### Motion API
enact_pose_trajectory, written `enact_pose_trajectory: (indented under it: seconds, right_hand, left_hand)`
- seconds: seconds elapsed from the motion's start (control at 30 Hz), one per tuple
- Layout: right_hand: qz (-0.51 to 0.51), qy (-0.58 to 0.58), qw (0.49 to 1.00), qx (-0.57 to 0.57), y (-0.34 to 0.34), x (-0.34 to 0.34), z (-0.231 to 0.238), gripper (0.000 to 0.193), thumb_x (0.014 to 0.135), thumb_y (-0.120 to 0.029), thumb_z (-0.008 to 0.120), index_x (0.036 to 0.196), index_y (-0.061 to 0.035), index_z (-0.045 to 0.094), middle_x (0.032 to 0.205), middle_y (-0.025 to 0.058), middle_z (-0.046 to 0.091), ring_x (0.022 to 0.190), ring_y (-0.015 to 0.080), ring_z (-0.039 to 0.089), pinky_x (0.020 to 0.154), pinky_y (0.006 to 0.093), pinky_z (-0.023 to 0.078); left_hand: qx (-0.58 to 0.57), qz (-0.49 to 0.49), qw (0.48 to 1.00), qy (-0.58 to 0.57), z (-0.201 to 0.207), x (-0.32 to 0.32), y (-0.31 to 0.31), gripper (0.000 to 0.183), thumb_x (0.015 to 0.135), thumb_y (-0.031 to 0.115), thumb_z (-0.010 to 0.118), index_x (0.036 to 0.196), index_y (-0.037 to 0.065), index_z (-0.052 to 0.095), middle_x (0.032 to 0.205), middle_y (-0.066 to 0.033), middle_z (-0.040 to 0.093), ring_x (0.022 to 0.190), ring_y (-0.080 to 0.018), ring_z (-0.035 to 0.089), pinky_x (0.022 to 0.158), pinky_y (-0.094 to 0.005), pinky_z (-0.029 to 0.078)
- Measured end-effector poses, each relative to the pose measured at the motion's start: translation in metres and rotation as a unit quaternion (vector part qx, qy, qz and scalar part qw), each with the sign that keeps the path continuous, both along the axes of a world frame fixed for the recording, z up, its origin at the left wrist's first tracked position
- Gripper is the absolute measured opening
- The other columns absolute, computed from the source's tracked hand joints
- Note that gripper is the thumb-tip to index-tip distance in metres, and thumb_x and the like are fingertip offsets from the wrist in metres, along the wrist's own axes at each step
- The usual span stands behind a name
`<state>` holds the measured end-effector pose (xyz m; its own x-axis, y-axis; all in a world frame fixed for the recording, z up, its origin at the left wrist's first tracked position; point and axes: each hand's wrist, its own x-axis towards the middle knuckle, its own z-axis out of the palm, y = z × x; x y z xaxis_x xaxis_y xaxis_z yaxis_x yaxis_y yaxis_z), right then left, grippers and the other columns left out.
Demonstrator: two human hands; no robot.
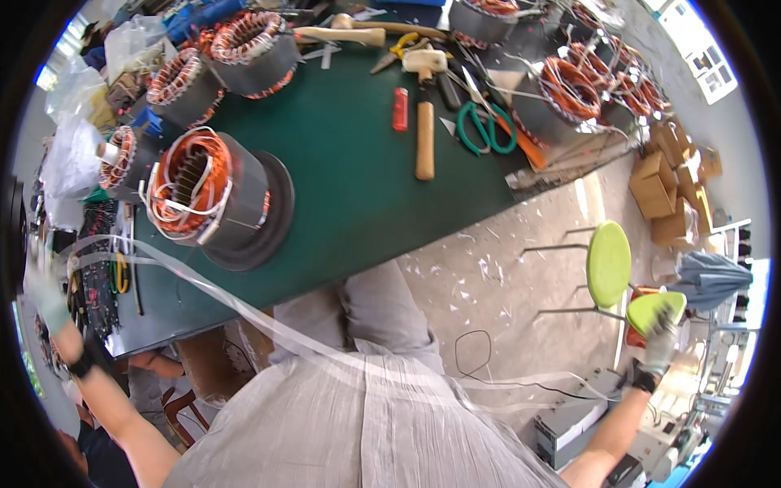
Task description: Assembling and wiring copper coils for electric motors.
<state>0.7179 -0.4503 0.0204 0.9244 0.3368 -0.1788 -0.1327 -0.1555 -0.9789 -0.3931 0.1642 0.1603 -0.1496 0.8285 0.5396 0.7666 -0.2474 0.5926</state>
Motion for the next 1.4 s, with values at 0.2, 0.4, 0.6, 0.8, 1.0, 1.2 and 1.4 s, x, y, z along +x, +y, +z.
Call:
enact_pose_trajectory:
  seconds: [0.2, 0.4, 0.6, 0.8, 1.0, 1.2, 1.4]
  right_hand:
    - [0.435, 0.224, 0.871, 0.04, 0.304, -0.269, -0.012, 0.061, 0.096, -0.015, 0.061, 0.15, 0.0041, 0.041, 0.102, 0.0064, 0.065, 0.081, 0.014, 0.06, 0.072, 0.0277, 0.051]
    - [0.607, 0.161, 0.776, 0.05, 0.488, -0.338, 0.013, 0.01, 0.081, -0.005, 0.055, 0.091, -0.0046, 0.057, 0.097, 0.0129, 0.069, 0.063, 0.0067, 0.05, 0.056, 0.0201, 0.038]
    - [0.479, -0.249, 0.831, -0.134, 0.56, -0.34, 0.044, 0.027, 0.09, -0.022, 0.061, 0.098, 0.0012, 0.071, 0.078, 0.0054, 0.07, 0.072, 0.0108, 0.065, 0.068, 0.0271, 0.052]
    - [0.347, -0.522, 0.711, -0.32, 0.566, -0.277, 0.069, 0.034, 0.089, -0.033, 0.059, 0.101, -0.0057, 0.076, 0.091, 0.0172, 0.074, 0.089, 0.0328, 0.072, 0.083, 0.041, 0.055]
    - [0.34, -0.521, 0.581, -0.525, 0.583, -0.313, -0.004, 0.042, 0.088, -0.038, 0.062, 0.114, -0.0055, 0.067, 0.101, 0.0206, 0.073, 0.095, 0.0383, 0.071, 0.086, 0.0483, 0.055]
    - [0.481, -0.278, 0.816, -0.16, 0.546, -0.294, 0.008, 0.041, 0.092, -0.015, 0.064, 0.129, 0.0027, 0.062, 0.102, 0.0062, 0.071, 0.088, 0.0143, 0.066, 0.076, 0.0288, 0.052]
    - [0.637, 0.126, 0.749, 0.133, 0.438, -0.455, 0.04, 0.06, 0.092, -0.022, 0.074, 0.141, 0.0027, 0.051, 0.113, 0.0028, 0.064, 0.092, 0.0074, 0.062, 0.078, 0.0233, 0.052]
  left_hand:
    - [0.009, 0.011, 0.994, -0.11, -0.066, 0.026, -0.202, 0.048, 0.109, 0.014, 0.042, 0.152, -0.007, 0.034, 0.132, -0.0146, 0.058, 0.092, -0.0127, 0.057, 0.065, -0.0197, 0.045]
    - [0.036, 0.112, 0.906, -0.406, -0.111, 0.163, -0.206, 0.05, 0.11, 0.041, 0.041, 0.114, -0.005, 0.06, 0.075, 0.0046, 0.031, 0.062, -0.0044, 0.026, 0.052, -0.0204, 0.021]
    - [0.049, 0.113, 0.985, -0.118, -0.152, 0.175, -0.206, 0.051, 0.111, 0.04, 0.035, 0.101, -0.004, 0.06, 0.074, 0.0024, 0.035, 0.061, -0.0068, 0.028, 0.053, -0.024, 0.023]
    - [0.036, 0.077, 0.982, -0.168, -0.173, 0.191, -0.189, 0.046, 0.11, 0.037, 0.039, 0.104, -0.003, 0.06, 0.074, 0.0031, 0.033, 0.062, -0.0073, 0.026, 0.057, -0.0238, 0.024]
    - [0.021, 0.066, 0.99, -0.121, -0.174, 0.203, -0.19, 0.042, 0.109, 0.033, 0.038, 0.098, -0.002, 0.06, 0.077, -0.0009, 0.042, 0.062, -0.0096, 0.031, 0.058, -0.0267, 0.027]
    - [0.029, 0.048, 0.989, -0.133, -0.157, 0.203, -0.208, 0.051, 0.111, 0.042, 0.036, 0.092, 0.002, 0.063, 0.074, -0.0032, 0.053, 0.058, -0.0089, 0.041, 0.054, -0.0252, 0.032]
    - [0.102, 0.008, 0.962, -0.253, -0.147, 0.207, -0.218, 0.05, 0.11, 0.044, 0.041, 0.09, 0.001, 0.057, 0.068, -0.0019, 0.049, 0.054, -0.0058, 0.034, 0.051, -0.0234, 0.026]
